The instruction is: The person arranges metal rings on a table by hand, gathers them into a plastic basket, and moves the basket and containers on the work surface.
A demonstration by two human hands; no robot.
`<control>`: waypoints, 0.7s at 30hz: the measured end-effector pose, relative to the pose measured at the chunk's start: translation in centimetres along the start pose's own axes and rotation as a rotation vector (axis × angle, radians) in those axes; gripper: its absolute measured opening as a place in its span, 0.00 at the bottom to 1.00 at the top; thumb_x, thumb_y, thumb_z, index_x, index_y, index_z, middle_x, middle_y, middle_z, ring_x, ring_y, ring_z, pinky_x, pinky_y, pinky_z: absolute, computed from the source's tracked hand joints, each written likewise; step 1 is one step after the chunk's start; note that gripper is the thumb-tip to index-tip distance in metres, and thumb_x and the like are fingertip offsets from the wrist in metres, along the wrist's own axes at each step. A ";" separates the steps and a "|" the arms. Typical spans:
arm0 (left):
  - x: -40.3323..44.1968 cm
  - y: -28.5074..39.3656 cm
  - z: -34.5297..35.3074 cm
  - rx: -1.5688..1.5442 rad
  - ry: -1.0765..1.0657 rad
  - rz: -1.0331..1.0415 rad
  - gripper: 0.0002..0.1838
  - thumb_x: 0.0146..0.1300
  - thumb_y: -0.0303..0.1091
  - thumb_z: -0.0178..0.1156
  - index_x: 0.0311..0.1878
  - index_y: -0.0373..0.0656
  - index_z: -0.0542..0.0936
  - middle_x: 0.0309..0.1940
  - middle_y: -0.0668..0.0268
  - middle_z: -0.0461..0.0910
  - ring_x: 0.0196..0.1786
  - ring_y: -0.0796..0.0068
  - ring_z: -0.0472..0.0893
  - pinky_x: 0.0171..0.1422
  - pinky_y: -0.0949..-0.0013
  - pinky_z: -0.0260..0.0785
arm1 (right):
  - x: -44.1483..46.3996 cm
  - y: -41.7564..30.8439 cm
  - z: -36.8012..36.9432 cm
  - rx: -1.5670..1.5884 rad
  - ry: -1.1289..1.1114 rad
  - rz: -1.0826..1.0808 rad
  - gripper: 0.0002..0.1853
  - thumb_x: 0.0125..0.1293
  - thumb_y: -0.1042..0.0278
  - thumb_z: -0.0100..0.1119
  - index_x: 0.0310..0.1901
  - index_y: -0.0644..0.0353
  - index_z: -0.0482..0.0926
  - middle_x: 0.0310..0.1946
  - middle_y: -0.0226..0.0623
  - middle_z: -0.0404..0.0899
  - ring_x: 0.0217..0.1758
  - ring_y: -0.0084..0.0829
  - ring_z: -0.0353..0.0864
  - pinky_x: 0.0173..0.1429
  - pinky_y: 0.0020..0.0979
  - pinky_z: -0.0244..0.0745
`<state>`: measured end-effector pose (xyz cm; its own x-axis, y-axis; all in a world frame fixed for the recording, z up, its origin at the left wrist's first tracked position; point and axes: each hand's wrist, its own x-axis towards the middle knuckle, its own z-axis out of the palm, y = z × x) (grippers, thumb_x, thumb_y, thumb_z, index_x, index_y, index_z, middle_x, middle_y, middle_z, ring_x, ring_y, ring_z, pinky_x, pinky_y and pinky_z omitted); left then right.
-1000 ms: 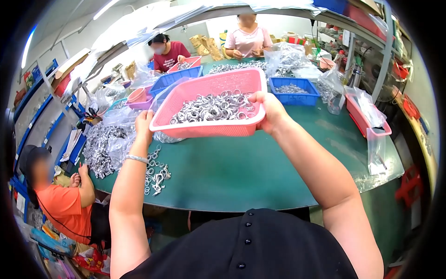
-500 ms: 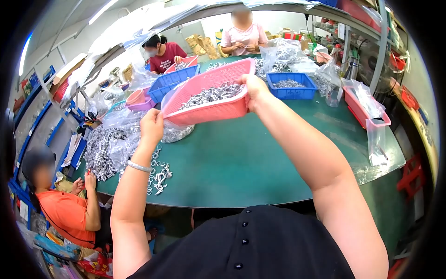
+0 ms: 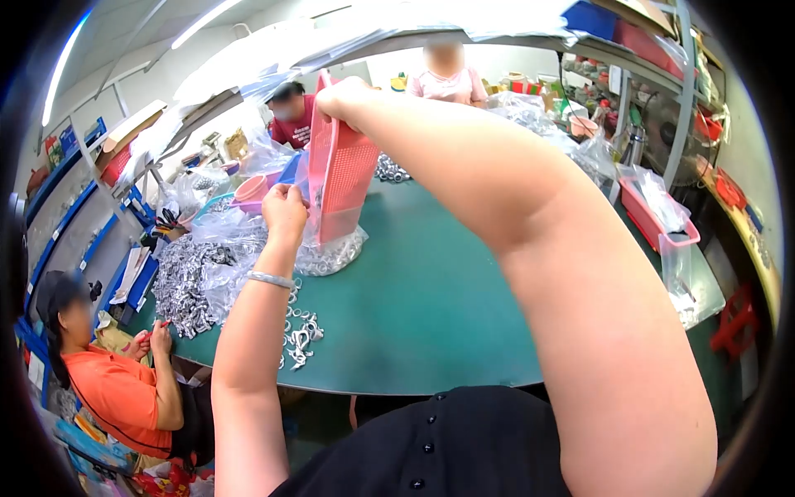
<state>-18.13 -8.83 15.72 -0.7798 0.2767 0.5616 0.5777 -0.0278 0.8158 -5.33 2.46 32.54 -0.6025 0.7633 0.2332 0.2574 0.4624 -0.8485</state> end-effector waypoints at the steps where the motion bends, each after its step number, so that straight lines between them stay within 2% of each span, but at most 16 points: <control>1: 0.2 0.4 -0.1 -0.053 0.010 -0.040 0.09 0.61 0.30 0.55 0.31 0.32 0.79 0.21 0.56 0.81 0.24 0.67 0.81 0.35 0.66 0.73 | -0.2 -1.3 0.4 -0.094 -0.023 -0.061 0.19 0.48 0.66 0.61 0.43 0.64 0.82 0.42 0.50 0.82 0.45 0.40 0.83 0.48 0.36 0.77; 2: 0.5 0.4 -0.5 -0.104 0.021 -0.082 0.09 0.60 0.30 0.55 0.31 0.32 0.79 0.21 0.56 0.81 0.25 0.67 0.82 0.35 0.66 0.73 | -0.2 -2.3 1.0 -0.188 -0.048 -0.122 0.18 0.48 0.64 0.61 0.42 0.61 0.83 0.41 0.48 0.82 0.45 0.38 0.83 0.48 0.35 0.77; 3: 1.2 -0.2 -0.4 -0.004 0.092 0.020 0.09 0.60 0.29 0.56 0.30 0.32 0.79 0.21 0.55 0.81 0.25 0.67 0.81 0.34 0.66 0.72 | 0.0 -3.2 1.7 -0.257 -0.080 -0.170 0.18 0.49 0.64 0.59 0.43 0.57 0.84 0.42 0.46 0.82 0.46 0.37 0.83 0.48 0.33 0.77; 6: 1.5 -1.2 -0.3 -0.077 0.080 -0.111 0.09 0.59 0.29 0.56 0.30 0.31 0.78 0.21 0.56 0.80 0.25 0.68 0.80 0.34 0.65 0.72 | -0.5 -5.3 4.2 -0.409 -0.154 -0.338 0.24 0.40 0.72 0.56 0.45 0.55 0.82 0.38 0.46 0.81 0.36 0.39 0.83 0.38 0.40 0.80; 7: 1.2 -1.0 -0.5 -0.085 0.098 -0.152 0.09 0.60 0.29 0.55 0.29 0.31 0.78 0.21 0.57 0.80 0.23 0.69 0.80 0.31 0.65 0.71 | -0.8 -6.0 5.0 -0.539 -0.182 -0.341 0.25 0.44 0.72 0.55 0.50 0.50 0.81 0.42 0.45 0.82 0.40 0.38 0.84 0.42 0.37 0.81; 8: 1.1 -1.2 -0.7 -0.145 0.106 -0.176 0.09 0.60 0.29 0.55 0.29 0.32 0.78 0.21 0.58 0.80 0.22 0.70 0.79 0.30 0.66 0.71 | -1.3 -6.1 5.8 -0.557 -0.177 -0.362 0.27 0.46 0.70 0.54 0.53 0.49 0.79 0.44 0.44 0.82 0.44 0.38 0.84 0.47 0.35 0.79; 10: 0.7 -1.7 -1.4 -0.259 0.124 -0.229 0.10 0.61 0.29 0.55 0.29 0.32 0.77 0.20 0.60 0.79 0.21 0.71 0.78 0.26 0.68 0.69 | -1.2 -6.5 7.6 -0.584 -0.211 -0.431 0.29 0.47 0.69 0.53 0.56 0.47 0.78 0.46 0.43 0.82 0.45 0.40 0.84 0.48 0.36 0.79; 12: 1.2 -2.7 -2.4 -0.294 0.149 -0.209 0.09 0.62 0.29 0.53 0.29 0.34 0.76 0.18 0.62 0.77 0.19 0.75 0.76 0.22 0.70 0.66 | -0.6 -7.7 8.8 -0.826 -0.236 -0.587 0.31 0.47 0.67 0.51 0.59 0.46 0.76 0.48 0.45 0.81 0.45 0.41 0.83 0.48 0.36 0.78; 13: 2.1 -3.5 -2.8 -0.281 0.178 -0.191 0.08 0.62 0.28 0.53 0.28 0.35 0.76 0.18 0.62 0.77 0.18 0.75 0.75 0.22 0.71 0.66 | -2.3 -8.5 8.2 -0.814 -0.252 -0.635 0.31 0.47 0.67 0.50 0.59 0.48 0.75 0.48 0.46 0.81 0.44 0.42 0.84 0.47 0.34 0.79; 14: 2.8 -4.2 -3.0 -0.268 0.204 -0.175 0.08 0.62 0.28 0.53 0.28 0.36 0.75 0.17 0.62 0.76 0.18 0.76 0.75 0.21 0.71 0.66 | -2.7 -9.3 8.2 -0.812 -0.268 -0.588 0.32 0.46 0.67 0.51 0.60 0.51 0.75 0.48 0.47 0.81 0.44 0.41 0.84 0.46 0.35 0.78; 16: 3.1 -2.3 -4.2 -0.350 0.182 -0.209 0.08 0.61 0.27 0.53 0.27 0.36 0.75 0.17 0.62 0.75 0.17 0.75 0.74 0.21 0.71 0.65 | -1.9 -10.6 8.8 -0.842 -0.287 -0.635 0.34 0.45 0.68 0.52 0.61 0.52 0.74 0.46 0.45 0.82 0.42 0.39 0.84 0.45 0.35 0.79; 17: 3.2 -1.2 -4.7 -0.391 0.169 -0.226 0.08 0.61 0.27 0.53 0.27 0.37 0.74 0.17 0.63 0.75 0.17 0.75 0.73 0.20 0.71 0.65 | -1.0 -10.6 9.2 -0.882 -0.250 -0.741 0.35 0.43 0.69 0.53 0.61 0.53 0.74 0.45 0.45 0.82 0.42 0.39 0.84 0.44 0.34 0.79; 18: 3.5 -0.6 -4.8 -0.416 0.168 -0.231 0.07 0.61 0.27 0.53 0.27 0.37 0.74 0.17 0.62 0.75 0.17 0.75 0.73 0.20 0.72 0.64 | -2.4 -11.1 8.3 -0.769 -0.286 -0.665 0.36 0.41 0.71 0.53 0.60 0.54 0.74 0.43 0.47 0.82 0.41 0.39 0.84 0.44 0.33 0.79; 21: 4.9 0.1 -4.8 -0.458 0.174 -0.228 0.07 0.60 0.26 0.53 0.27 0.37 0.73 0.17 0.62 0.75 0.17 0.74 0.73 0.20 0.72 0.63 | -2.9 -12.5 8.1 -0.760 -0.279 -0.873 0.34 0.44 0.72 0.49 0.60 0.54 0.75 0.45 0.49 0.81 0.44 0.39 0.83 0.46 0.35 0.79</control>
<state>-23.08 -12.09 19.26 -0.9240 0.1623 0.3463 0.2552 -0.4129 0.8743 -12.91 -9.14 38.62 -0.9157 -0.0236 0.4013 0.0037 0.9977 0.0671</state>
